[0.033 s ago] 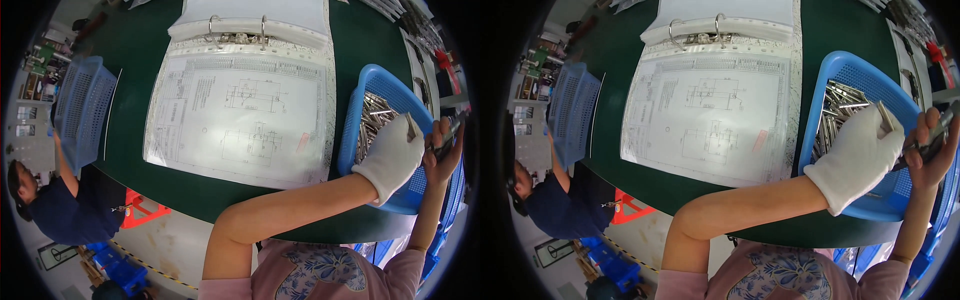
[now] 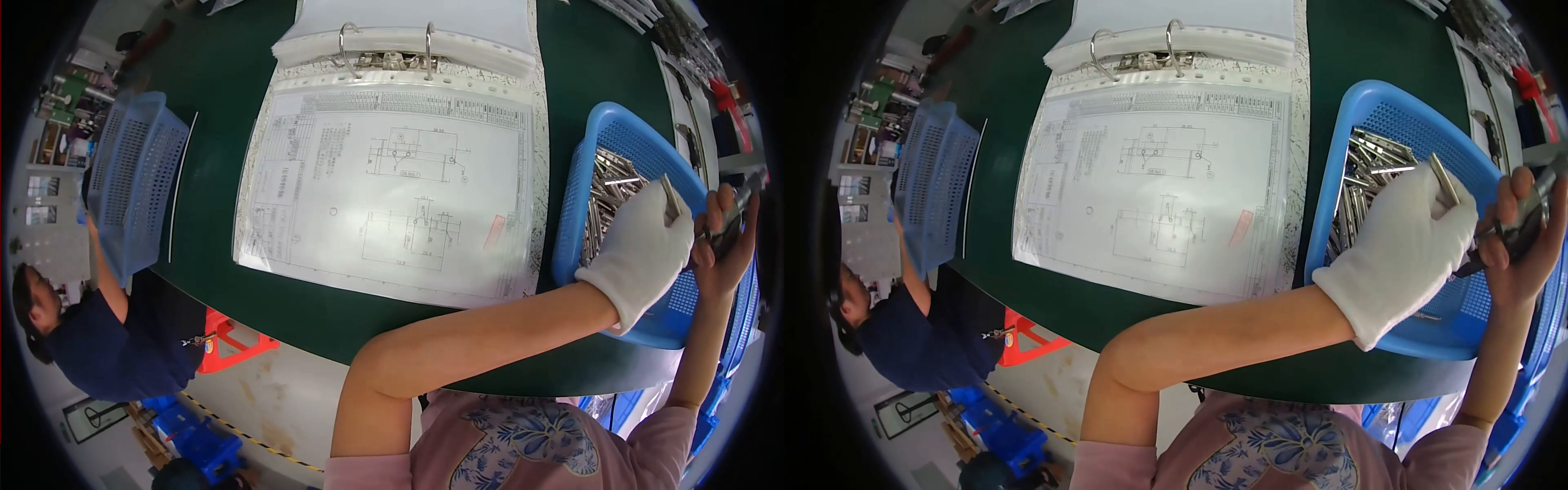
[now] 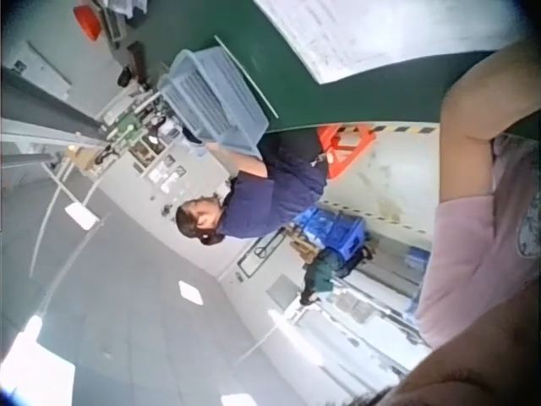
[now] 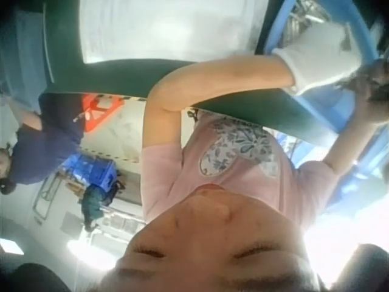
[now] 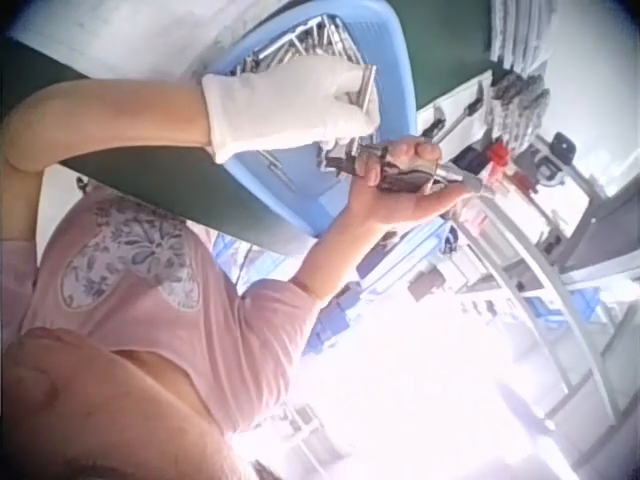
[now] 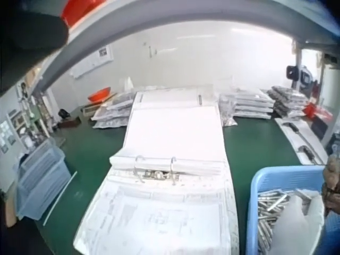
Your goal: Measuring small metal components using a digital micrometer.
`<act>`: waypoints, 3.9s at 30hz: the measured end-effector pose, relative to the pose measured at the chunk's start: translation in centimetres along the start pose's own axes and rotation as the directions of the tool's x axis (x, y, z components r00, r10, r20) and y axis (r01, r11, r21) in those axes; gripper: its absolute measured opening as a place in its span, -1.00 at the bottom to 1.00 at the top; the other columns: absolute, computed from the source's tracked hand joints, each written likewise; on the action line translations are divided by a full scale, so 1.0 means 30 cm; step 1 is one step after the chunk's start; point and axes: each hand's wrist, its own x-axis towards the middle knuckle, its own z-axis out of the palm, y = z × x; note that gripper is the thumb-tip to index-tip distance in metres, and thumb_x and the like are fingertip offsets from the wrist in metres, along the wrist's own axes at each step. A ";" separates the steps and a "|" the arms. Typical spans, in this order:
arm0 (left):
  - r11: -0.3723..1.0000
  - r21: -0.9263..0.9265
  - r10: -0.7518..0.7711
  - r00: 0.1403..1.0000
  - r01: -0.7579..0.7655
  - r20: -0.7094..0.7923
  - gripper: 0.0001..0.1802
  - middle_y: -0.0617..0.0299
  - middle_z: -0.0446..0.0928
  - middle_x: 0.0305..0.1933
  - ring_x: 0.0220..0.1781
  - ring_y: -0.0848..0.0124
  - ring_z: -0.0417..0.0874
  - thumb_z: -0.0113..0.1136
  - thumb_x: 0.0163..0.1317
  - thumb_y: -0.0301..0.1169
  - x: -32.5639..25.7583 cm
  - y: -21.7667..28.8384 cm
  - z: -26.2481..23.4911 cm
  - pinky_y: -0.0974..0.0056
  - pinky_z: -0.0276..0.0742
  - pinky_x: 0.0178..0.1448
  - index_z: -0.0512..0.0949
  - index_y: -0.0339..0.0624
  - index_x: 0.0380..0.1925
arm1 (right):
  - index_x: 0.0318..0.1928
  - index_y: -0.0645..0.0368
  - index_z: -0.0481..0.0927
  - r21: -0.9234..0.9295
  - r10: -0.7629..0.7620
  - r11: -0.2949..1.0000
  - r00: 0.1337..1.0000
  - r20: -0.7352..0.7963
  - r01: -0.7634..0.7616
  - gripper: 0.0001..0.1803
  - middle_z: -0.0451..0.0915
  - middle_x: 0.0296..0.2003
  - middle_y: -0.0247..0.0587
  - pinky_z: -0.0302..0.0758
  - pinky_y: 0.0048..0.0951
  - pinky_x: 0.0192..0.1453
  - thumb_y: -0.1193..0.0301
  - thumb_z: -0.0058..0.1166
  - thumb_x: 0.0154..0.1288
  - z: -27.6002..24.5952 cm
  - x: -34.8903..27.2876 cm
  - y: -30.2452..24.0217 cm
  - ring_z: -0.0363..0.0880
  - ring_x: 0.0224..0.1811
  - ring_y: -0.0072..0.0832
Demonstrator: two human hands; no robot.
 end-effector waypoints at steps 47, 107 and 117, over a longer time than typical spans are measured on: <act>0.985 -0.008 -0.170 0.983 0.170 -0.067 -0.74 0.29 0.39 -0.54 -0.50 0.56 0.40 -0.06 0.22 -0.26 -0.005 0.071 -0.072 0.46 0.33 -0.33 0.43 -0.25 -0.38 | -0.01 0.45 0.31 -0.083 -0.443 0.892 0.820 -0.363 0.445 -0.33 0.50 -0.31 0.01 0.29 -0.46 -0.52 0.01 -0.41 0.24 -0.041 -0.006 -0.109 0.34 -0.64 -0.43; 0.964 0.013 -0.264 0.959 0.264 0.104 -0.78 0.26 0.40 -0.52 -0.51 0.52 0.41 -0.04 0.07 -0.31 -0.025 0.071 -0.045 0.45 0.34 -0.39 0.47 -0.25 -0.46 | -0.28 0.29 0.35 -0.632 -0.467 -0.011 0.563 -0.682 -0.775 -0.69 0.44 -0.50 -0.03 0.35 -0.34 -0.36 0.40 -0.12 -0.11 -0.937 -0.645 -0.118 0.42 -0.47 -0.27; 0.965 -0.066 -0.249 0.964 0.255 0.093 -0.82 0.28 0.36 -0.56 -0.58 0.58 0.35 -0.05 0.08 -0.37 -0.033 0.073 -0.061 0.52 0.28 -0.47 0.45 -0.26 -0.49 | -0.24 0.35 0.44 -0.525 -0.403 -0.242 0.577 -0.711 -0.816 -0.49 0.50 -0.37 0.13 0.33 -0.19 -0.19 0.08 -0.13 0.08 -0.824 -0.504 -0.094 0.46 -0.35 -0.05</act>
